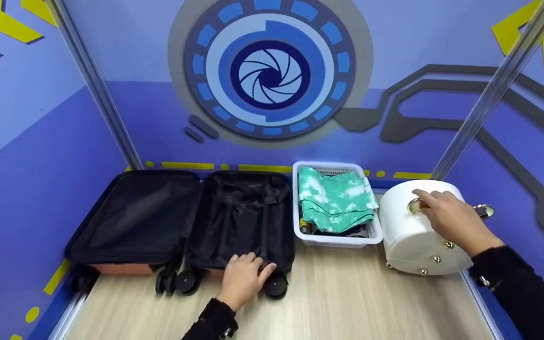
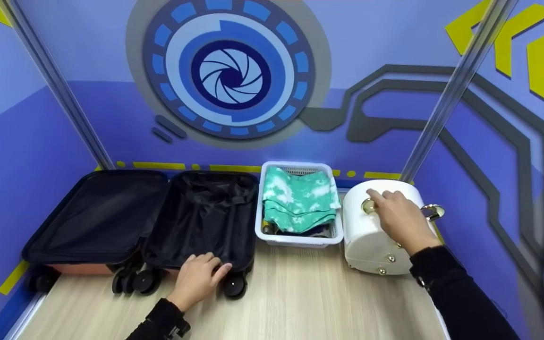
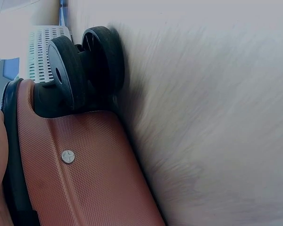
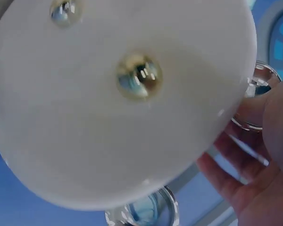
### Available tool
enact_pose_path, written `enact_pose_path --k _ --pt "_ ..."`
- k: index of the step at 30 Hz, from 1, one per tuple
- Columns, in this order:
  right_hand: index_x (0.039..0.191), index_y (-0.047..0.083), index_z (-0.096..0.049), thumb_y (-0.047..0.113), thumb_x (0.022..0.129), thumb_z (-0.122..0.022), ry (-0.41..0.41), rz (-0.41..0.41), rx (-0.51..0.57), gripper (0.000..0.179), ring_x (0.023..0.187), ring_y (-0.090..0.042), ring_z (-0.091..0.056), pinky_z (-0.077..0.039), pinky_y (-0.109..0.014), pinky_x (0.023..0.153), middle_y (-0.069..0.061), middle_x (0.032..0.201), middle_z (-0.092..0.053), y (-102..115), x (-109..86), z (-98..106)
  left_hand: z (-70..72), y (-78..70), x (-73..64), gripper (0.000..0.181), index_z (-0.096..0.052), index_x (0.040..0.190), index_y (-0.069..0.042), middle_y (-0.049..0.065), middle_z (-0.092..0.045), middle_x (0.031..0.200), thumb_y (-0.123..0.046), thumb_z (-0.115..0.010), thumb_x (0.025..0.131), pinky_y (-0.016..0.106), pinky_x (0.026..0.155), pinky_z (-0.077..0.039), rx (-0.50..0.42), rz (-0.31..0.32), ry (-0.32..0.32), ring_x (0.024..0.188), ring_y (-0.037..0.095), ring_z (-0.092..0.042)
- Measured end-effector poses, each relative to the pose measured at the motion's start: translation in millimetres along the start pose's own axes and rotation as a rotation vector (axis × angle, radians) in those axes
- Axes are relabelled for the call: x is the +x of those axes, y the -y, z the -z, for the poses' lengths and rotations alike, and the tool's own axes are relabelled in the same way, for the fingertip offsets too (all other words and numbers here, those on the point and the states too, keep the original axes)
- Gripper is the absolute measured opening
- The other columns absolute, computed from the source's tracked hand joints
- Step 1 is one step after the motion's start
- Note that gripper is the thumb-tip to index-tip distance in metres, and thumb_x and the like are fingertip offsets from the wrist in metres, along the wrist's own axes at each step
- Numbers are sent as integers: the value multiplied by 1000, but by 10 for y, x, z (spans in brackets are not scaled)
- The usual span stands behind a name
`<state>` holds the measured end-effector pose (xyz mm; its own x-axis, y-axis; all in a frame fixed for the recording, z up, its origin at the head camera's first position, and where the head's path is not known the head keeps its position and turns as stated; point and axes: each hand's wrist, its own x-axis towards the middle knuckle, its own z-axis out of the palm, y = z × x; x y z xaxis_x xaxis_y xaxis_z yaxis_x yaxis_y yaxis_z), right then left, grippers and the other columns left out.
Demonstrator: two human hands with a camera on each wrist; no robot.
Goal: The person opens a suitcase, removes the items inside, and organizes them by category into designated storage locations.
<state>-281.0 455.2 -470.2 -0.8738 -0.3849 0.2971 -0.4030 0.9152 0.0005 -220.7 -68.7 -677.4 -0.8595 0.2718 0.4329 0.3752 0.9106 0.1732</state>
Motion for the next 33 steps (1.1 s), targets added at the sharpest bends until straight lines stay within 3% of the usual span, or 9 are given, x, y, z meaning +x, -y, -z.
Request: enact_pose_path --k 5,8,11,15,21,26,33 --pt "162 -3 -45 32 108 -70 -39 -193 21 69 120 -65 -58 -48 -80 96 -42 133 -64 136 -239 -9 -5 -31 8 61 -81 97 -15 2 -71 90 -65 -50 112 44 80 -50 -2 -7 1 85 25 -70" --pt "163 -9 -39 52 110 -62 2 -339 14 84 132 -73 -43 -42 -87 97 -48 150 -48 247 -384 -2 16 -39 24 61 -81 97 -15 2 -70 90 -64 -50 112 43 79 -50 0 -4 7 85 25 -70" --pt "164 -7 -38 65 110 -55 49 -432 18 91 140 -79 -31 -40 -91 95 -50 160 -30 319 -492 -22 32 -40 36 61 -81 97 -15 2 -69 89 -65 -49 112 43 78 -49 4 5 18 84 25 -69" --pt "167 -1 -37 67 110 -51 81 -451 38 90 144 -83 -23 -38 -96 95 -51 165 -21 338 -562 -99 35 -35 40 61 -81 97 -15 2 -69 89 -65 -49 112 42 78 -48 0 10 25 84 25 -68" --pt "166 -7 -35 63 111 -55 79 -414 104 92 144 -87 -18 -27 -97 104 -56 165 -17 278 -564 -199 27 -23 22 61 -82 99 -14 3 -71 92 -64 -50 112 45 81 -50 -8 13 26 86 26 -70" --pt "164 -10 -37 57 109 -63 51 -386 139 91 143 -90 -14 -25 -96 106 -57 164 -17 240 -516 -256 28 -11 4 60 -82 100 -14 3 -72 93 -64 -50 112 45 81 -51 1 13 25 87 26 -70" --pt "167 -9 -33 58 110 -61 59 -392 153 91 145 -89 -11 -24 -97 105 -57 165 -14 198 -371 -291 32 -11 5 63 -82 101 -14 3 -73 94 -65 -48 112 46 83 -52 4 14 33 88 26 -71"
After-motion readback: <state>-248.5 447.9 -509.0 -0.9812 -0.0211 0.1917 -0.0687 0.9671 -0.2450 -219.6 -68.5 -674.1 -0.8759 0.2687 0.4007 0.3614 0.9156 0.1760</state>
